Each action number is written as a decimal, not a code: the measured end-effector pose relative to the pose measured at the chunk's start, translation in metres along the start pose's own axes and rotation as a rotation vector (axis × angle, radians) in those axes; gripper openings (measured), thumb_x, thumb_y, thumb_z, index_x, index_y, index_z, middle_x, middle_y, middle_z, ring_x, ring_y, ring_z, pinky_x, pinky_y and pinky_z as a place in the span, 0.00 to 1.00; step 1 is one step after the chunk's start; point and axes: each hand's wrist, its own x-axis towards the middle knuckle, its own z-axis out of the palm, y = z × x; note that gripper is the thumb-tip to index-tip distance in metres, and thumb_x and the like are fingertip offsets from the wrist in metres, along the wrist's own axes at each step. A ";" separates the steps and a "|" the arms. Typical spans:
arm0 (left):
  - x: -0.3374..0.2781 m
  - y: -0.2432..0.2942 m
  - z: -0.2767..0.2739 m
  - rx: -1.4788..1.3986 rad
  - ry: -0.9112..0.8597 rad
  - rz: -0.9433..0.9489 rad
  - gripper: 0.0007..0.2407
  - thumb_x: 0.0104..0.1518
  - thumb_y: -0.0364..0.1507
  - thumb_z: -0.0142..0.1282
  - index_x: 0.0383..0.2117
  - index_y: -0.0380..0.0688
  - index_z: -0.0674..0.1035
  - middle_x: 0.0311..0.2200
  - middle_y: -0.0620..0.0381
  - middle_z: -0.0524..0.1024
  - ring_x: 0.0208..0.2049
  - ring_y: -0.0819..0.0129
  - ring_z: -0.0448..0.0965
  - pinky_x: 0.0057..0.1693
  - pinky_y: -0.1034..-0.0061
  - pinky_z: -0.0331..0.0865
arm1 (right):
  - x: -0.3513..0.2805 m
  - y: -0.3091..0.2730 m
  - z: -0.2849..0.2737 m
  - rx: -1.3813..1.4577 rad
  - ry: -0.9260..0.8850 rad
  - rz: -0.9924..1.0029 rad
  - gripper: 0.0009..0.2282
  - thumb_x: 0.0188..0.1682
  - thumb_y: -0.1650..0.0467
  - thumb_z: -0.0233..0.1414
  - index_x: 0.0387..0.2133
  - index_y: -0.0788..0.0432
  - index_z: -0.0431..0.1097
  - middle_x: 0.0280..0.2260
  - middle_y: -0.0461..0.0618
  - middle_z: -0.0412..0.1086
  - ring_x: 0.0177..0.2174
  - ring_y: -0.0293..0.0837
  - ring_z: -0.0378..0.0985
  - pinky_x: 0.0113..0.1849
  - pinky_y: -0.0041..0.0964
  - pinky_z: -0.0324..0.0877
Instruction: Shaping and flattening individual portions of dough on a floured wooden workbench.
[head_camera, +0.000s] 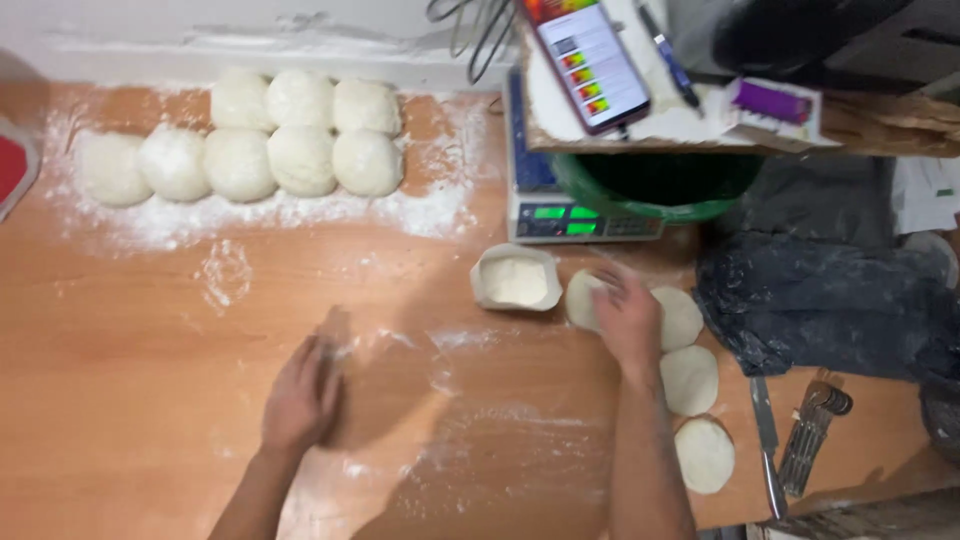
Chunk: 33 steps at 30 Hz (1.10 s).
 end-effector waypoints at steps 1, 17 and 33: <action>-0.015 -0.017 -0.005 0.030 0.013 -0.038 0.23 0.57 0.33 0.56 0.59 0.40 0.71 0.63 0.42 0.68 0.61 0.43 0.70 0.63 0.56 0.66 | -0.006 -0.033 0.002 0.088 -0.086 -0.072 0.16 0.49 0.67 0.56 0.50 0.56 0.72 0.47 0.57 0.78 0.45 0.52 0.82 0.45 0.41 0.76; -0.100 -0.091 -0.060 0.006 0.101 0.027 0.27 0.57 0.33 0.56 0.63 0.35 0.66 0.63 0.40 0.66 0.66 0.46 0.64 0.69 0.56 0.57 | -0.012 -0.133 0.076 -0.596 -0.411 0.031 0.17 0.44 0.67 0.60 0.48 0.53 0.79 0.41 0.57 0.80 0.40 0.52 0.82 0.45 0.44 0.73; -0.035 -0.038 -0.019 -0.237 -0.267 0.194 0.31 0.57 0.40 0.58 0.63 0.33 0.64 0.64 0.38 0.62 0.66 0.41 0.59 0.70 0.53 0.47 | -0.128 -0.165 0.094 -0.699 -0.645 -0.112 0.10 0.43 0.66 0.59 0.37 0.53 0.79 0.36 0.56 0.78 0.38 0.57 0.81 0.42 0.52 0.73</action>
